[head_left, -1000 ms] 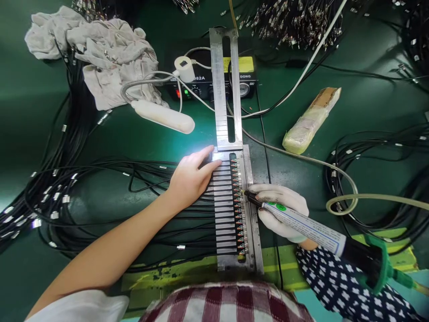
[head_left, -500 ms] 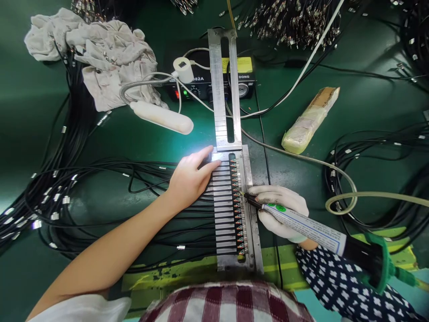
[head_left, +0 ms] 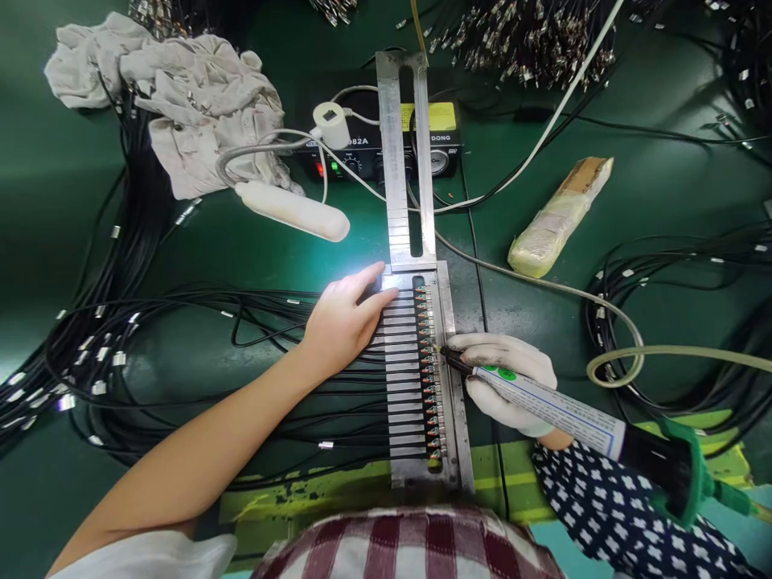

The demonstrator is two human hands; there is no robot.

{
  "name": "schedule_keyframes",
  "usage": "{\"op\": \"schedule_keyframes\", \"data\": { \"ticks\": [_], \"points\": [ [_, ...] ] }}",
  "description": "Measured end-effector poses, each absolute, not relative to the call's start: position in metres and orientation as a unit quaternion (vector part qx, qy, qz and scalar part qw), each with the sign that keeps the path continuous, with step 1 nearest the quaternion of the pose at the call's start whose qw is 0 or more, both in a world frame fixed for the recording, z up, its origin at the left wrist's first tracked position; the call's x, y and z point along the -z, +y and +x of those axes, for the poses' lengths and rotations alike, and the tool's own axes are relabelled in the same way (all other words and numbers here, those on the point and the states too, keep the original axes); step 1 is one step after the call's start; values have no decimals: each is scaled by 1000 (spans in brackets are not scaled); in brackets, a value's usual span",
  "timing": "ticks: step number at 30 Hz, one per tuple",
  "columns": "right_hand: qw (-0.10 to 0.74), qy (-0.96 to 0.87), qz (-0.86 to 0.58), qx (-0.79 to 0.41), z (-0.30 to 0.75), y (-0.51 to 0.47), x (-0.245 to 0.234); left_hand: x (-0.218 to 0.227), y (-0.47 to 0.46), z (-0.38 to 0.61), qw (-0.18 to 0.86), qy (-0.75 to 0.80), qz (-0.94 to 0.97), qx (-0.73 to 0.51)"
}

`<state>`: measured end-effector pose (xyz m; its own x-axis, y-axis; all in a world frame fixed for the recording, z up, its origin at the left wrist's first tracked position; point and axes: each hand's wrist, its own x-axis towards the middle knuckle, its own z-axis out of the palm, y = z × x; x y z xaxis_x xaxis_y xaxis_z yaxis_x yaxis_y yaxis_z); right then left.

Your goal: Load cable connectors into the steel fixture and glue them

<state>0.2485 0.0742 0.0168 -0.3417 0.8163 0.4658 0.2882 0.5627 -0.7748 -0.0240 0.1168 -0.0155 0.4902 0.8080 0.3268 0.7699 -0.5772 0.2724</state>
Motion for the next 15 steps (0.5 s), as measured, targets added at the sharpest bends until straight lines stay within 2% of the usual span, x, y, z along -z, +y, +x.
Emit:
{"op": "schedule_keyframes", "data": {
  "ticks": [15],
  "points": [
    [454, -752, -366, -307, 249, 74, -16, 16, 116, -24, 81, 474, 851, -213]
  ]
}}
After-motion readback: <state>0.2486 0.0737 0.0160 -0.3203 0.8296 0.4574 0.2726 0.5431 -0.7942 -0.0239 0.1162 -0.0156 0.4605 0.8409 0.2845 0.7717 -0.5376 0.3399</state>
